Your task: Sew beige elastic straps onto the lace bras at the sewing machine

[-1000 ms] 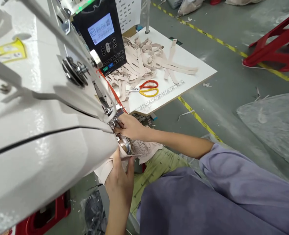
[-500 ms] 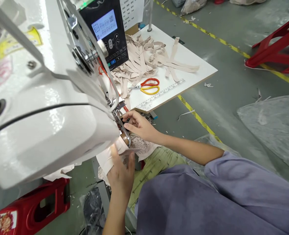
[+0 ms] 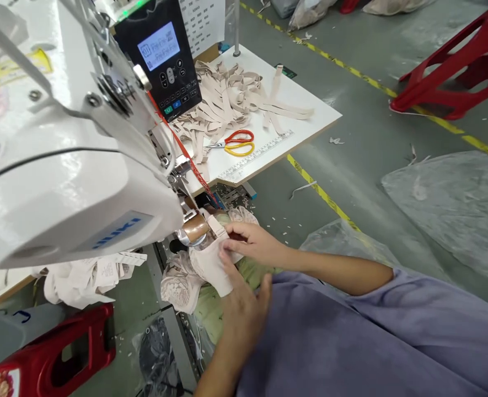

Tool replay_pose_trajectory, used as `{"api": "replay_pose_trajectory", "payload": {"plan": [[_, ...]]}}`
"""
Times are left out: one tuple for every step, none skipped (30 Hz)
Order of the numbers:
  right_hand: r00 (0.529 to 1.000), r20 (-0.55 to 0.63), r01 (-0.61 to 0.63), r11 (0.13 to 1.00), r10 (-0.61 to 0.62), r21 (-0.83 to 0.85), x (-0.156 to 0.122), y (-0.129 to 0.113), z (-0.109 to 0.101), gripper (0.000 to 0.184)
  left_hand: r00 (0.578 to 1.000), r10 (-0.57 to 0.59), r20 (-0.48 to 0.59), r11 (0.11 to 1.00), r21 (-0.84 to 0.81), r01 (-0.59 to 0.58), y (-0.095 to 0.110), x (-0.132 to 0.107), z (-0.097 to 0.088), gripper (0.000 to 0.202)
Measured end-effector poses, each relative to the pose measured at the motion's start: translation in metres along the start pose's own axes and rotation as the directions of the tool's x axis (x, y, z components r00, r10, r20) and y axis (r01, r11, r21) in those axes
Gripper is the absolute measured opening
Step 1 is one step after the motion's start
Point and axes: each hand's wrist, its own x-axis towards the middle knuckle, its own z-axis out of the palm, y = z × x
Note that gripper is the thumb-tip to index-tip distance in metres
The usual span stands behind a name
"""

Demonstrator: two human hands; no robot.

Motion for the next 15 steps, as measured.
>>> {"api": "replay_pose_trajectory", "payload": {"plan": [[0.999,-0.015,-0.033,0.997,0.034,0.066,-0.004,0.001,-0.001,0.039,0.997,0.006,0.078,1.0,-0.026,-0.004,0.002,-0.006,-0.003,0.095],[0.998,-0.023,-0.058,0.99,0.061,0.127,-0.006,0.002,-0.002,0.04,0.988,-0.001,0.154,0.998,-0.067,0.012,0.004,-0.01,-0.01,0.091],[0.996,-0.01,-0.083,0.98,0.087,0.179,-0.008,0.003,-0.004,0.041,0.98,0.002,0.197,0.995,-0.098,0.018,0.005,-0.012,-0.019,0.08],[0.993,0.031,-0.114,0.969,0.11,0.221,-0.009,0.003,-0.005,0.042,0.979,0.037,0.199,0.993,-0.114,-0.014,0.005,-0.011,-0.029,0.067],[0.987,0.098,-0.15,0.956,0.129,0.252,-0.009,0.003,-0.006,0.042,0.983,0.098,0.157,0.991,-0.102,-0.083,0.006,-0.008,-0.039,0.055],[0.973,0.184,-0.185,0.946,0.138,0.266,-0.009,0.002,-0.007,0.042,0.98,0.183,0.08,0.982,-0.051,-0.18,0.007,-0.004,-0.047,0.048],[0.95,0.281,-0.208,0.944,0.133,0.257,-0.008,0.0,-0.007,0.041,0.961,0.278,0.014,0.96,0.03,-0.278,0.007,0.003,-0.055,0.047],[0.919,0.375,-0.212,0.952,0.117,0.222,-0.006,-0.003,-0.007,0.039,0.934,0.356,-0.004,0.929,0.113,-0.353,0.007,0.01,-0.06,0.05],[0.882,0.461,-0.189,0.97,0.099,0.155,-0.005,-0.005,-0.007,0.037,0.92,0.392,0.028,0.904,0.177,-0.39,0.006,0.018,-0.062,0.052],[0.848,0.523,-0.127,0.991,0.083,0.048,-0.003,-0.007,-0.006,0.034,0.921,0.379,0.095,0.896,0.213,-0.39,0.004,0.026,-0.063,0.048],[0.829,0.555,-0.021,0.995,0.07,-0.094,-0.002,-0.009,-0.005,0.031,0.936,0.316,0.153,0.908,0.238,-0.345,0.001,0.033,-0.063,0.039],[0.831,0.553,0.111,0.959,0.054,-0.26,-0.001,-0.009,-0.004,0.027,0.961,0.205,0.188,0.935,0.254,-0.249,-0.004,0.039,-0.061,0.033],[0.85,0.526,0.243,0.869,0.024,-0.432,0.0,-0.008,-0.002,0.025,0.974,0.071,0.214,0.964,0.238,-0.122,-0.01,0.044,-0.059,0.033],[0.872,0.488,0.349,0.736,-0.028,-0.58,0.0,-0.004,0.0,0.024,0.968,-0.07,0.241,0.985,0.171,0.028,-0.017,0.048,-0.056,0.038],[0.886,0.454,0.418,0.596,-0.099,-0.686,0.001,0.0,0.002,0.024,0.938,-0.195,0.287,0.981,0.044,0.191,-0.024,0.05,-0.054,0.042]]}}
